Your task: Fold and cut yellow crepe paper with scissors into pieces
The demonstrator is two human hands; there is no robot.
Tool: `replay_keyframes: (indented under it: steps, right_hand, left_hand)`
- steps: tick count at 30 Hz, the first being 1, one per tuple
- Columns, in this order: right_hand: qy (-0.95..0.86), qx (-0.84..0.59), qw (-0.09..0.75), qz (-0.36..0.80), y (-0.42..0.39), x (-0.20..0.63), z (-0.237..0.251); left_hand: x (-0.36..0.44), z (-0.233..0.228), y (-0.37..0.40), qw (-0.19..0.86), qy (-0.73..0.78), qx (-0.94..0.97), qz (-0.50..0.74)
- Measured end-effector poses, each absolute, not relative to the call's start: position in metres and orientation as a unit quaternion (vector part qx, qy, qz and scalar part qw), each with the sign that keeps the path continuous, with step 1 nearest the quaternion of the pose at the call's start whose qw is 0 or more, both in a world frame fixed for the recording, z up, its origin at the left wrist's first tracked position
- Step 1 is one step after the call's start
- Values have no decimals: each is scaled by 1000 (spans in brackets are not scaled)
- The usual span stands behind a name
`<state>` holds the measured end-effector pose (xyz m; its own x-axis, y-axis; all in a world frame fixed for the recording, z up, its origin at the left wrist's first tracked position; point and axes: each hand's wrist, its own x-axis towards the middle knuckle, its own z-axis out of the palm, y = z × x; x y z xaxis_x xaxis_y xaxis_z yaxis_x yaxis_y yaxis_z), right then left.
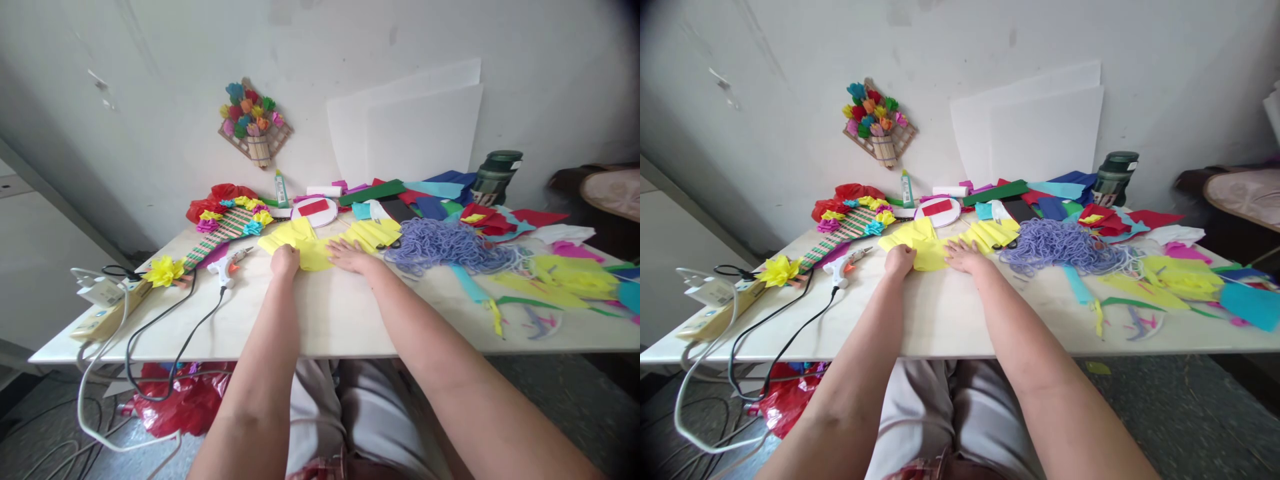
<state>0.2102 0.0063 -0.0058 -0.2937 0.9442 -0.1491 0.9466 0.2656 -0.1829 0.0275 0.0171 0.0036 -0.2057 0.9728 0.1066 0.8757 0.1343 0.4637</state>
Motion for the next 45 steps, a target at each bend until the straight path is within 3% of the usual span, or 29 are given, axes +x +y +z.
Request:
replay_keyframes:
  steps: [5,14,19,26,45]
  right_hand:
    - [794,598,-29,-108,8,220,-1]
    - [826,529,-194,19,8,209,5]
    - [867,469,-163,39,2,188,1]
    - [842,530,-37,-91,-1,168,-13]
    - [816,571,-51,-76,1,170,-19]
  left_hand:
    - [27,3,18,110,741,626,215]
    - [27,3,18,110,737,630,220]
    - [27,2,19,100,732,636,225]
    - [26,0,21,91,731,638,224]
    - [24,-3,27,124,714,612,318]
